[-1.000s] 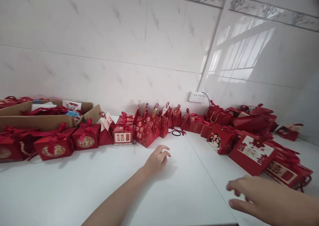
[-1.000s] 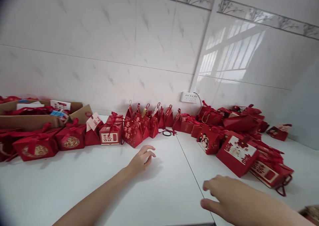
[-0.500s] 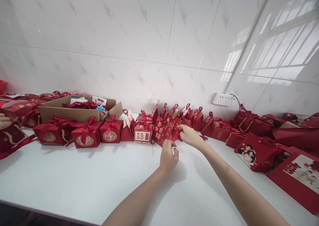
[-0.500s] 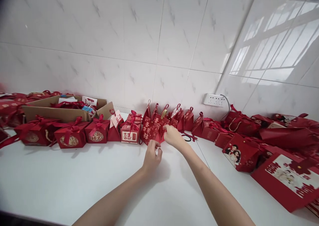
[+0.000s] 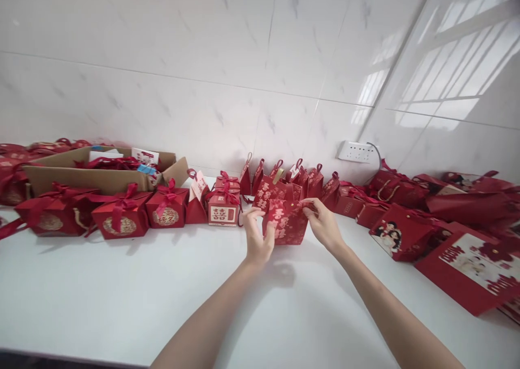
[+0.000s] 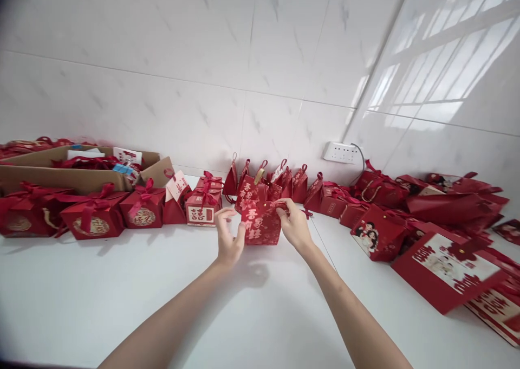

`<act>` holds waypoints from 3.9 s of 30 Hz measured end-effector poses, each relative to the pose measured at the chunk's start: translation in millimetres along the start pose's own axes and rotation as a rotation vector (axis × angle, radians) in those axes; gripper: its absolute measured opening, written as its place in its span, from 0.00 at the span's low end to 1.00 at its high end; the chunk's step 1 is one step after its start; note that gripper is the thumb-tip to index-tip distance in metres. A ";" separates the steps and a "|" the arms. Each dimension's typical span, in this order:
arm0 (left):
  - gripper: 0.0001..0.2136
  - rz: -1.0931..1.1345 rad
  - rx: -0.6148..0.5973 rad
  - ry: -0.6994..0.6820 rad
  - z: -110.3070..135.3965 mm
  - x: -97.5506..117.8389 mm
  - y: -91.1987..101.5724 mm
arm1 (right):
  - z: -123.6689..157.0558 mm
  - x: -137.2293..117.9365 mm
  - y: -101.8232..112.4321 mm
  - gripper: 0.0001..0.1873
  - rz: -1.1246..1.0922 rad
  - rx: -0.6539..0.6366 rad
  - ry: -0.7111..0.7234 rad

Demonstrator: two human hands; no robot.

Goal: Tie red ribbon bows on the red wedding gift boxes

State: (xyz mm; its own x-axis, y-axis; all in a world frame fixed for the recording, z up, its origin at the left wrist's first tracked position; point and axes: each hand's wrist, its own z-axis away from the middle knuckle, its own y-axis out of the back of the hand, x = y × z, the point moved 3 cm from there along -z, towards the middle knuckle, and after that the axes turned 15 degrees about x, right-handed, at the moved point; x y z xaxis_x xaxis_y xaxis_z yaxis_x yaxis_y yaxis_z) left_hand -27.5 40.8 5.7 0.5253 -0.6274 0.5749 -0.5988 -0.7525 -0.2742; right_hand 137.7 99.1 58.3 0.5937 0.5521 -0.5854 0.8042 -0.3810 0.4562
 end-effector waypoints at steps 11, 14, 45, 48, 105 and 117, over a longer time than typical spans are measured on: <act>0.09 0.007 -0.488 0.460 16.0 20.5 -15.7 | 32.1 0.1 21.7 0.08 -0.262 0.062 0.146; 0.10 -0.014 -0.476 0.468 14.2 19.5 -15.9 | 25.6 -6.4 20.3 0.05 -0.324 0.096 0.203; 0.12 0.099 -0.586 0.352 -3.4 51.6 -11.7 | 55.3 -7.5 28.3 0.07 -0.466 0.162 0.096; 0.19 0.167 -0.614 0.477 -2.1 49.6 -12.3 | 53.2 -5.3 27.9 0.15 -0.534 0.142 -0.040; 0.08 0.037 -0.503 0.225 -8.2 56.6 -9.7 | 57.5 -1.4 30.1 0.07 -0.778 -0.142 -0.285; 0.05 -0.033 -0.510 0.128 2.7 62.5 -8.7 | 61.6 -9.7 34.1 0.10 -0.548 0.189 0.051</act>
State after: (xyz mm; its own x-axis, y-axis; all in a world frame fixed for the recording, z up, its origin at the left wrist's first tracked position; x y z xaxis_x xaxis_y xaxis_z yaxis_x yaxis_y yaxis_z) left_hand 12.2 7.6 41.9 0.4897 -0.5521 0.6748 -0.8182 -0.5585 0.1368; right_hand 161.1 35.1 38.2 0.0912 0.7396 -0.6669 0.9876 -0.1529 -0.0345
